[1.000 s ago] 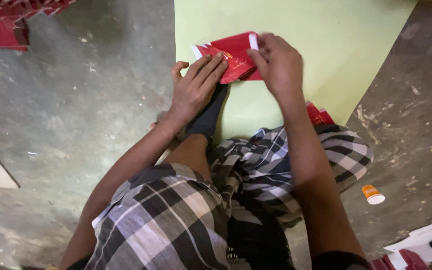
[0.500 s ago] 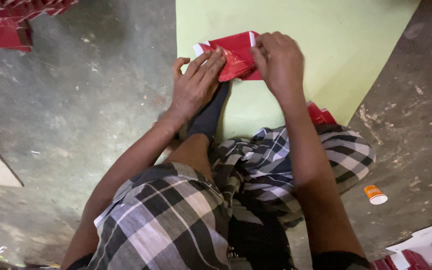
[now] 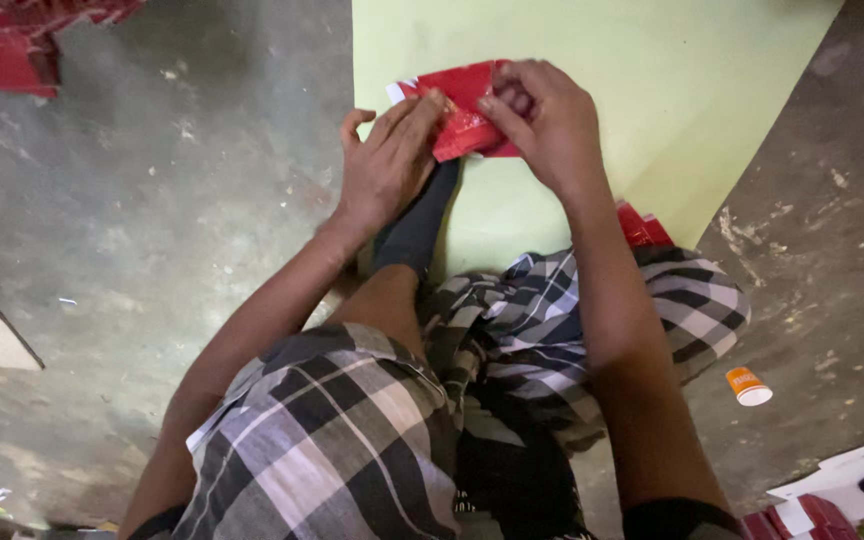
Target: The person sits on the floor and assembles small red booklets by inserting white paper stacks into red covers, folding the covers, and pressing the edges to secure them. The person repeats this process for multiple booklets, placing finished units aside.
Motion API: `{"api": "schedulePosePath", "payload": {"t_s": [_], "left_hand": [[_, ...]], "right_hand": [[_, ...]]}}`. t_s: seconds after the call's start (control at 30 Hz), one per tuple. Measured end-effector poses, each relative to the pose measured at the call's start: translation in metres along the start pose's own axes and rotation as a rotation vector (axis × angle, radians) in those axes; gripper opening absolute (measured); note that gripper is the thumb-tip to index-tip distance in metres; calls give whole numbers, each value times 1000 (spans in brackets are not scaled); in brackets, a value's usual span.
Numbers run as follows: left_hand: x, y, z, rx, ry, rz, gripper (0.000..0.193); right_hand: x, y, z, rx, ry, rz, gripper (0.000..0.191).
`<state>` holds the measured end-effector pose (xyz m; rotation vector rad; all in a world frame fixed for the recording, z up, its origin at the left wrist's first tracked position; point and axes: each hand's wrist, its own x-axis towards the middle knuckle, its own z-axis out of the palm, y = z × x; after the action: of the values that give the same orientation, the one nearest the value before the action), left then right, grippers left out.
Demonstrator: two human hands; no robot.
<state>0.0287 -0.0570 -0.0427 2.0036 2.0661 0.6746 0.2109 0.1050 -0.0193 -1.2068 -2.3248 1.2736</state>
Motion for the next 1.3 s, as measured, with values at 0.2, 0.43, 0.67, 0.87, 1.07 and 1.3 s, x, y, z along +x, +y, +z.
{"api": "schedulePosePath", "payload": {"t_s": [0.2, 0.43, 0.67, 0.87, 1.07, 1.3], "left_hand": [[2, 3, -4, 17, -40, 6, 68], [5, -1, -7, -57, -44, 5, 61], [4, 0, -9, 9, 2, 35, 53], [4, -1, -7, 8, 1, 28, 55], [2, -1, -4, -15, 6, 32, 58], [0, -5, -7, -33, -38, 55, 63]], "right_hand": [[-8, -6, -6, 154, 23, -38, 36], [-10, 5, 6, 491, -65, 108, 26], [-5, 2, 6, 140, -57, 94, 27], [-2, -2, 4, 267, -73, 22, 30], [-2, 5, 9, 241, -68, 117, 30], [-3, 7, 11, 171, -89, 59, 31]]}}
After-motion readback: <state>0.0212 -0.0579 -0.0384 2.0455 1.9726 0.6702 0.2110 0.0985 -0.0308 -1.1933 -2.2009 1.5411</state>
